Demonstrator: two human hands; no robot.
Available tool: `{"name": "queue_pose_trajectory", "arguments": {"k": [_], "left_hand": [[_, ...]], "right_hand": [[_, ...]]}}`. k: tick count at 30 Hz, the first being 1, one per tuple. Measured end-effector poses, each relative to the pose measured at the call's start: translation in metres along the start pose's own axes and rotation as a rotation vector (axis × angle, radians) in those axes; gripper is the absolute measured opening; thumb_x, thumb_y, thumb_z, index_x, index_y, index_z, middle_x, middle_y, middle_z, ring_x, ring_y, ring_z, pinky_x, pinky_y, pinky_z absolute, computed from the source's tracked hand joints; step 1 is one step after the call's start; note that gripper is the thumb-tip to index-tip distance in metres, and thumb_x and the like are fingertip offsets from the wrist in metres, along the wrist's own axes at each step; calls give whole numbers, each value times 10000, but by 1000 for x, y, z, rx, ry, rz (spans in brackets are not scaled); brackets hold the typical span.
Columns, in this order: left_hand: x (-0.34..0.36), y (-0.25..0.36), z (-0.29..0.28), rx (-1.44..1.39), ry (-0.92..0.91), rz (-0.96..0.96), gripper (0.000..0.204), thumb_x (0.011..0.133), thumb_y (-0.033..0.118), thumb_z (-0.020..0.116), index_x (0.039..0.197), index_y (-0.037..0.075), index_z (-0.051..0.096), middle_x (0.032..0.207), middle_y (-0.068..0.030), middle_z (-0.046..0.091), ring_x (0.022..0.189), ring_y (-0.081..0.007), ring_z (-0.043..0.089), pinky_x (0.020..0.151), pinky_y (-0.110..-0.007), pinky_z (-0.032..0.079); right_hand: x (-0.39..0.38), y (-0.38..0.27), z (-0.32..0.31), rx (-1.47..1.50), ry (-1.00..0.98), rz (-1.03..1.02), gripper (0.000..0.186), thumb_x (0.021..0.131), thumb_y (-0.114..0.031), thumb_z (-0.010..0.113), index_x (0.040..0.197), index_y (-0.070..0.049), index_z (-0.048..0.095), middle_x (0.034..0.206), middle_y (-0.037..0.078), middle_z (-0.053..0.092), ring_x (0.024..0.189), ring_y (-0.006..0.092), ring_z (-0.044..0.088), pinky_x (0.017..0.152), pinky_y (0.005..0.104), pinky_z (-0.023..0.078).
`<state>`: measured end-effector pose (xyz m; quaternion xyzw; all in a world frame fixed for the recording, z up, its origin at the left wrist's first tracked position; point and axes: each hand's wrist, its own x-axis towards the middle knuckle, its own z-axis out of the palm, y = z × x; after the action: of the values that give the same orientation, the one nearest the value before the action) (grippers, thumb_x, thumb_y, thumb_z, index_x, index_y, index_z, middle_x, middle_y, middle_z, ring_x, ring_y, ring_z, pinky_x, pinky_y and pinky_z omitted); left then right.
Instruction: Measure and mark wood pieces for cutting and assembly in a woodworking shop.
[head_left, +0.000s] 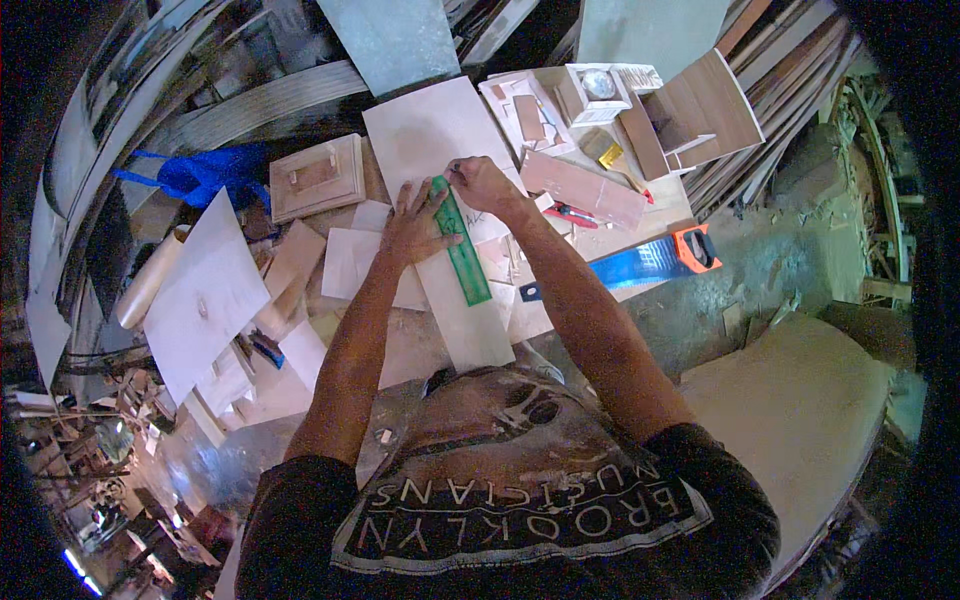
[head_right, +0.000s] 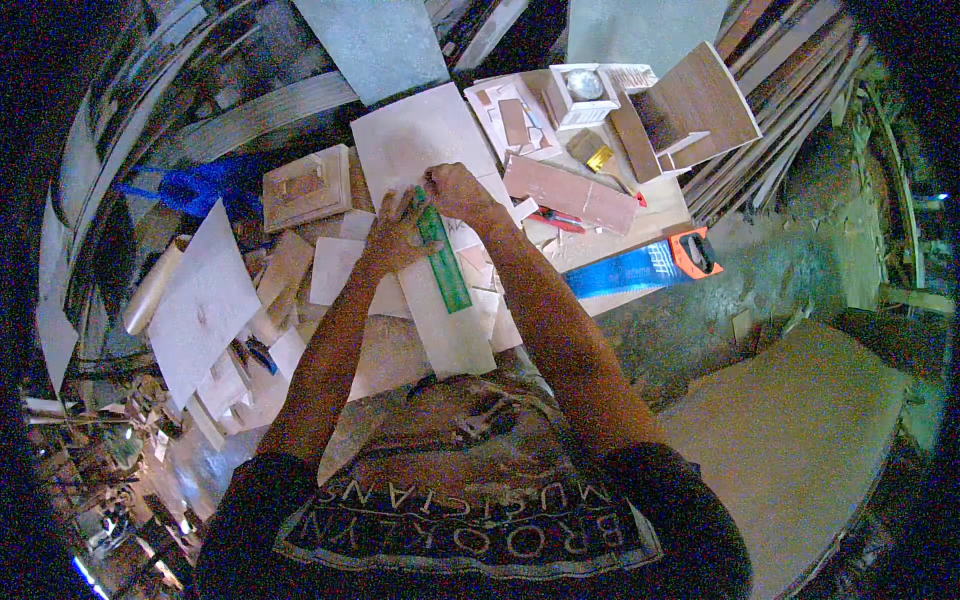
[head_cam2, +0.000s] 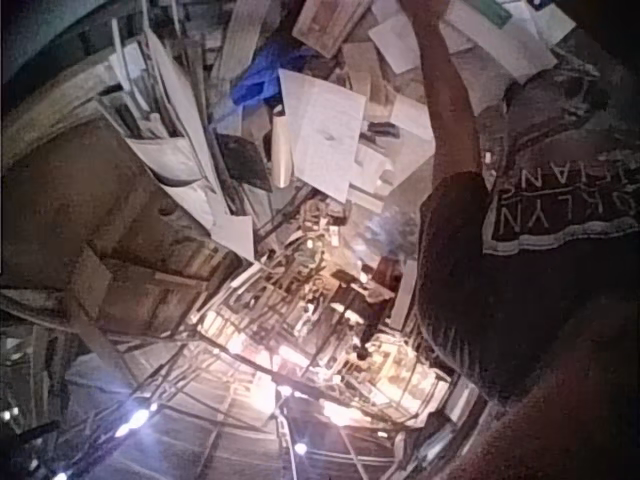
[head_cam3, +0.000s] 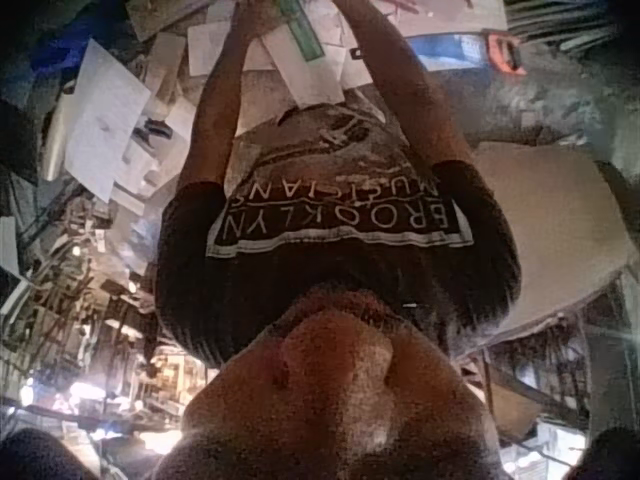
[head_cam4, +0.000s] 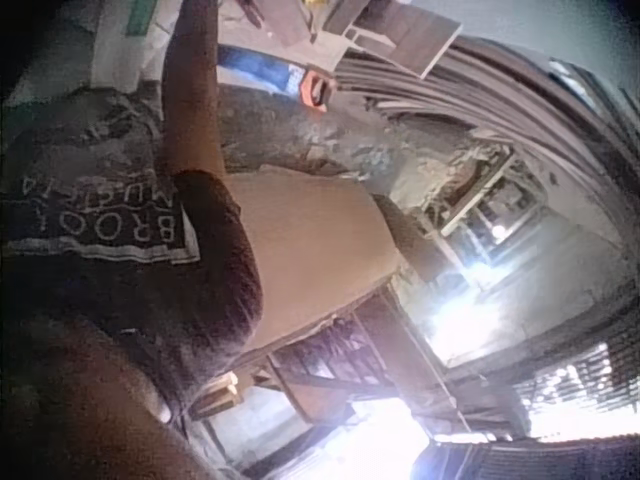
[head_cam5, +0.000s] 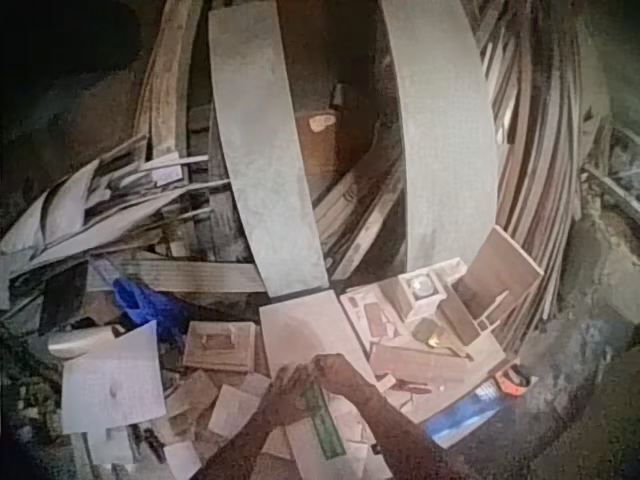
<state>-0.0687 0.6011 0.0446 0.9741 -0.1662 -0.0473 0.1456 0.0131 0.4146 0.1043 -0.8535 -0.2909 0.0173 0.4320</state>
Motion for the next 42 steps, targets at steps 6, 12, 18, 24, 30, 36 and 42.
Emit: {"name": "queue_pose_trajectory", "arguments": {"k": [6,12,18,24,30,36,42], "left_hand": [[2,-3,4,21,-27,-8,1013,689,687,692,1513,249,297,1602,-75,175,1446,-425,137,1124,-598,260],[4,-7,8,2,5,38,1027,682,685,697,1516,250,285,1601,-75,177,1437,-440,153,1116,-615,265],[3,-8,11,-1,21,55,1031,683,691,690,1519,254,275,1600,-78,182,1438,-445,146,1110,-624,268],[0,-7,10,5,-19,13,1015,682,715,675,1511,264,298,1602,-80,177,1448,-433,129,1104,-629,268],[-1,-3,6,-19,-20,-31,1017,675,739,666,1507,274,310,1610,-64,156,1458,-412,114,1105,-634,256],[2,-1,2,-15,-86,-76,1060,652,760,666,1521,300,269,1622,-49,104,1468,-404,79,1137,-607,213],[1,0,0,-37,-72,-59,1053,662,763,654,1523,299,263,1620,-64,110,1464,-416,77,1139,-612,206]], "right_hand": [[2,1,-1,-122,-10,5,218,885,-183,541,826,-11,660,771,226,658,743,417,648,719,493,529],[2,-1,0,-112,6,6,246,892,-203,537,796,-14,661,768,229,657,748,425,648,735,504,526],[2,-4,2,-144,3,37,236,881,-196,548,782,-8,650,782,241,651,751,431,646,742,502,528],[-24,-6,-7,-131,-117,124,199,927,-171,547,937,-14,667,817,231,672,787,397,665,723,459,529],[-86,-29,-19,115,-48,170,191,892,-156,552,901,14,639,773,265,634,752,459,630,684,500,512],[-113,-50,-29,114,-74,167,192,923,-131,529,940,29,633,798,278,635,776,461,628,672,481,515],[-111,-53,-31,155,-104,221,167,907,-114,534,936,18,631,816,261,643,782,450,637,687,472,516]]}}
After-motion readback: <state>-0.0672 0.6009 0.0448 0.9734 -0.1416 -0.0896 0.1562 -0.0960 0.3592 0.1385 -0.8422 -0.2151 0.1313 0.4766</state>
